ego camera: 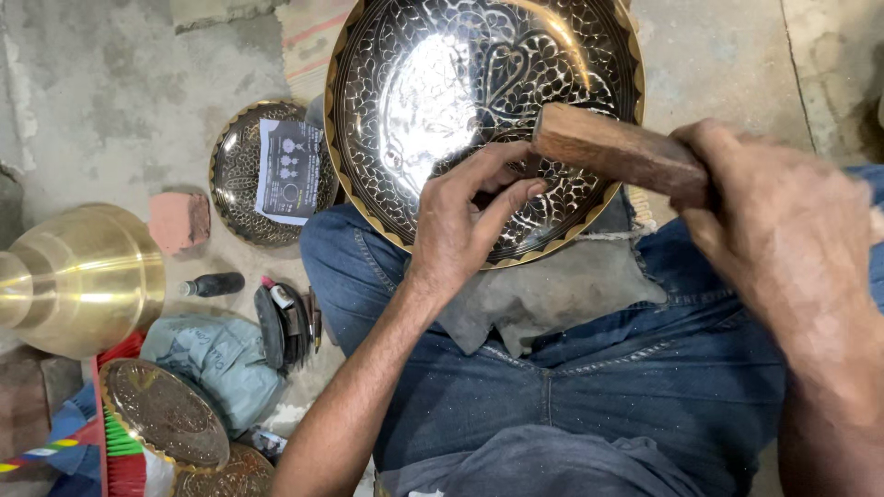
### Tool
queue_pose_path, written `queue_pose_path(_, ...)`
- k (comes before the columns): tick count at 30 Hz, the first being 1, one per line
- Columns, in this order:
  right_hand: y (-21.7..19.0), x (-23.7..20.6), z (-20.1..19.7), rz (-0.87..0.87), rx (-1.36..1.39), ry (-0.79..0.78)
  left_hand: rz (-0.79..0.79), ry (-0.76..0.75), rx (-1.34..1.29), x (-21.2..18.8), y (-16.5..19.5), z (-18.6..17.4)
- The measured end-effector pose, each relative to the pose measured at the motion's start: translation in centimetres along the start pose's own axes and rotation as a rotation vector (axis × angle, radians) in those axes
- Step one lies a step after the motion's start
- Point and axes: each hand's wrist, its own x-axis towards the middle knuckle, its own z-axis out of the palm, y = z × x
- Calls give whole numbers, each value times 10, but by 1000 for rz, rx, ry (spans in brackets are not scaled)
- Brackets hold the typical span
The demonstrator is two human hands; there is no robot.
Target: The person sits on the floor and uses a wooden mallet to hammer a metal plate, creating a decorative pattern. The plate is held steady with the left hand while the right hand repeatedly strikes the surface.
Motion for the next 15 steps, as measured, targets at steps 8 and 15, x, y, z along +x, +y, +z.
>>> queue_pose_path(8, 7, 9, -4, -58, 317, 133, -37, 12, 9, -3, 7, -1)
queue_pose_path(15, 11, 8, -6, -35, 424, 148, 24, 23, 4, -1, 8, -2)
